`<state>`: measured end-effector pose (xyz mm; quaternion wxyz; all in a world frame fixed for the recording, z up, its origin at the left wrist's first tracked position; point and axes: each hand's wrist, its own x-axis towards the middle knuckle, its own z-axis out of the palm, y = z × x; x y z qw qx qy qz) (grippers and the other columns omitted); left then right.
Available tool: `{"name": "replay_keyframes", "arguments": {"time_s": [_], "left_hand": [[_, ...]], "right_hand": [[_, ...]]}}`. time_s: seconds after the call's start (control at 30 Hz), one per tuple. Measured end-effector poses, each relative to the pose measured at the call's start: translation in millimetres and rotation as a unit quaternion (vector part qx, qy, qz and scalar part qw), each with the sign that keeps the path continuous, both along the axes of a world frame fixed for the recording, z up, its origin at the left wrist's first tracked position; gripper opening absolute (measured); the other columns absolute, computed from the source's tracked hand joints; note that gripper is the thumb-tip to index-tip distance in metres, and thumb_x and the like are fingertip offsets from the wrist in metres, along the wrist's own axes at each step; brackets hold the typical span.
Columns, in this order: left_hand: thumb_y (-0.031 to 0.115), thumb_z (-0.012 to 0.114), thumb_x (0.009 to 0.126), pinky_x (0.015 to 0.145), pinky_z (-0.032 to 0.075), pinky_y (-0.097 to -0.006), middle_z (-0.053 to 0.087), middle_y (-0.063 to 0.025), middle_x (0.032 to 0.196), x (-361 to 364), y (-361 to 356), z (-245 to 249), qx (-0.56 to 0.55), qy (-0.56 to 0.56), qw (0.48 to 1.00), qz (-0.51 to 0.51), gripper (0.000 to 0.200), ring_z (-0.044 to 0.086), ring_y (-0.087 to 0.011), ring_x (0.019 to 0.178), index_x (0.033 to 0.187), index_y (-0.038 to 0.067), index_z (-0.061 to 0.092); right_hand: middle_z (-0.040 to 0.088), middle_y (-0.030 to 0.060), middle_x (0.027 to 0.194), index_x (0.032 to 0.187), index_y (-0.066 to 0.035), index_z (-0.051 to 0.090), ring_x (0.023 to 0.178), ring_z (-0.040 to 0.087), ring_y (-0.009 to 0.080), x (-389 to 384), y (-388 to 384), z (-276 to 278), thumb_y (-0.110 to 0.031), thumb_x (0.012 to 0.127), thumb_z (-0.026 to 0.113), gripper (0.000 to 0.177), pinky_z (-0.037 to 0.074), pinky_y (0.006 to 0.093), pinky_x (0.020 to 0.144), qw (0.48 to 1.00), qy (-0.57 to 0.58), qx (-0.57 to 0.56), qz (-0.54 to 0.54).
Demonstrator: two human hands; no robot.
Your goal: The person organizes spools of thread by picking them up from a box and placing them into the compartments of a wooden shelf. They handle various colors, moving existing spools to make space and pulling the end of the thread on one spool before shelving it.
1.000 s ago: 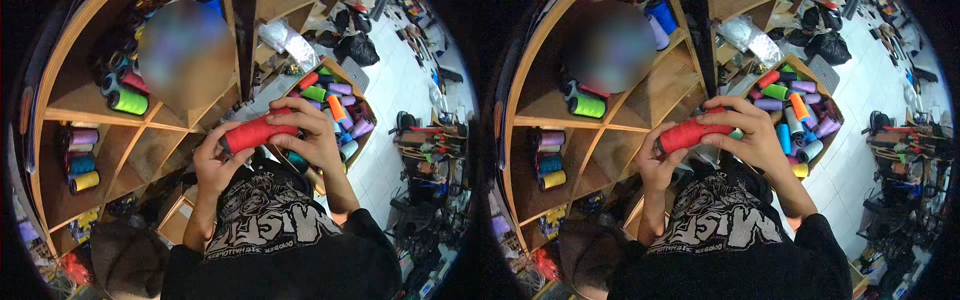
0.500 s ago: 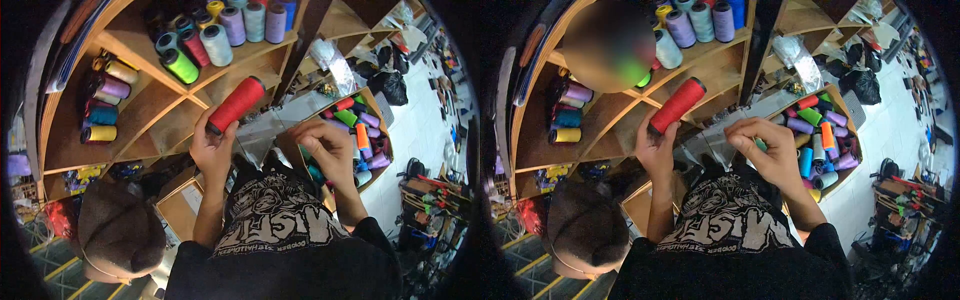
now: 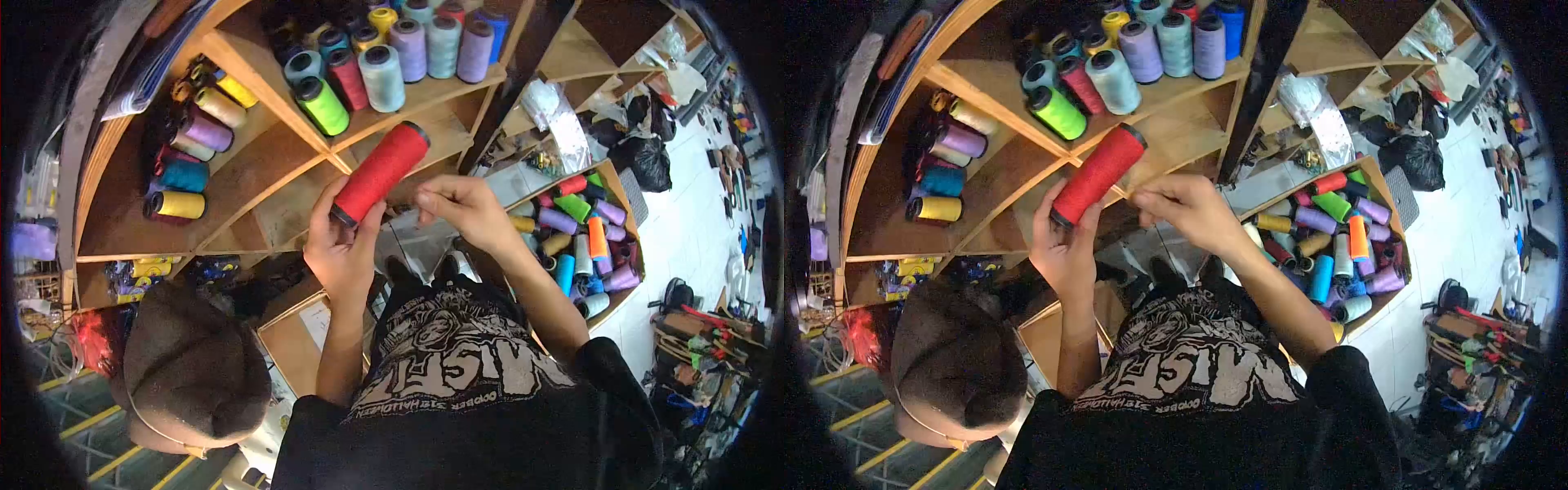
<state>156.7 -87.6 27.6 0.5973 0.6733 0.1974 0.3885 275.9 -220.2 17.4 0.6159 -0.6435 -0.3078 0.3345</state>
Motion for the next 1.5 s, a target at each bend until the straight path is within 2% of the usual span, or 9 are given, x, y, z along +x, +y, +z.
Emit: {"name": "replay_keyframes", "arguments": {"time_s": [0.13,0.3,0.37,0.4,0.57,0.83,1.1,1.3,1.5], "left_hand": [[0.002,0.075,0.075,0.08,0.051,-0.0308,0.066,-0.0143,0.099,-4.0,15.8,-13.9,0.156,0.08,0.984,0.029,0.043,0.065,-0.0168,0.089,0.115,0.0,0.058],[0.01,0.077,0.071,0.08,0.051,-0.0339,0.066,-0.0141,0.103,-12.4,17.5,5.5,0.202,0.141,0.95,-0.193,0.042,0.066,-0.0268,0.092,0.11,0.005,0.062],[0.009,0.077,0.07,0.081,0.051,-0.0345,0.066,-0.0139,0.104,-12.8,29.1,3.8,0.201,0.14,0.94,-0.238,0.043,0.066,-0.027,0.092,0.11,0.006,0.062],[0.006,0.078,0.07,0.09,0.046,-0.0297,0.066,-0.0113,0.108,-15.7,34.6,7.1,0.149,0.181,0.93,-0.282,0.045,0.061,-0.0172,0.101,0.112,0.001,0.062],[0.003,0.077,0.069,0.09,0.047,-0.032,0.066,-0.0102,0.109,-29.4,56.4,8.3,0.155,0.166,0.906,-0.358,0.044,0.062,-0.0207,0.102,0.11,0.002,0.063],[0.0,0.077,0.069,0.089,0.05,-0.0336,0.064,-0.0117,0.111,-52.6,70.9,-1.7,-0.008,0.044,0.939,-0.342,0.049,0.061,-0.0215,0.101,0.115,-0.002,0.059],[-0.005,0.072,0.075,0.088,0.052,-0.034,0.061,-0.0128,0.109,-52.7,59.6,-25.4,-0.155,-0.094,0.966,-0.182,0.05,0.059,-0.0193,0.102,0.121,-0.004,0.052],[-0.005,0.07,0.079,0.084,0.051,-0.0306,0.063,-0.0112,0.107,-44.7,45.2,-11.8,-0.001,-0.025,0.999,-0.046,0.047,0.061,-0.0172,0.096,0.122,-0.004,0.051],[-0.001,0.077,0.071,0.081,0.051,-0.0281,0.065,-0.0133,0.109,-40.2,44.6,5.2,0.299,0.066,0.948,0.087,0.046,0.062,-0.0164,0.097,0.114,0.001,0.06]], "right_hand": [[0.066,0.0078,0.075,0.094,0.001,0.067,0.071,0.063,0.0119,-6.1,-12.6,29.6,-0.016,0.09,0.06,0.018,0.049,0.0272,0.067,0.979,-0.181,-0.084,-0.038],[0.067,0.0136,0.082,0.092,-0.001,0.067,0.074,0.064,0.0279,33.5,-1.6,27.0,-0.009,0.085,0.06,0.013,0.05,0.0363,0.067,0.86,-0.506,-0.061,0.03],[0.067,0.0149,0.083,0.089,0.0,0.068,0.076,0.063,0.0316,42.1,2.5,36.4,-0.009,0.083,0.062,0.012,0.05,0.0391,0.068,0.875,-0.458,-0.051,0.151],[0.067,0.015,0.083,0.089,0.0,0.068,0.076,0.064,0.0316,43.9,4.6,34.2,-0.009,0.082,0.063,0.013,0.05,0.039,0.069,0.884,-0.429,-0.04,0.181],[0.068,0.0134,0.084,0.093,0.0,0.07,0.077,0.066,0.0252,40.5,16.3,1.2,-0.012,0.079,0.068,0.018,0.05,0.0343,0.069,0.938,-0.219,-0.007,0.27],[0.07,0.0081,0.086,0.095,0.001,0.07,0.078,0.061,0.0119,18.0,41.8,-18.1,-0.014,0.084,0.068,0.018,0.049,0.0266,0.07,0.967,0.041,0.023,0.252],[0.067,0.0093,0.088,0.089,0.004,0.068,0.078,0.063,0.0163,-5.6,60.7,-21.4,-0.003,0.083,0.064,0.011,0.052,0.0291,0.07,0.98,0.021,0.138,0.138],[0.065,0.0081,0.098,0.106,0.002,0.062,0.09,0.062,0.0207,-26.2,61.1,-15.1,-0.014,0.089,0.061,0.024,0.052,0.0319,0.071,0.916,0.306,0.223,0.13],[0.048,-0.0062,0.071,0.09,-0.008,0.058,0.061,0.045,0.0055,-41.1,75.8,-7.3,-0.022,0.091,0.062,0.014,0.04,0.0228,0.058,0.865,0.472,0.171,0.004]]}}
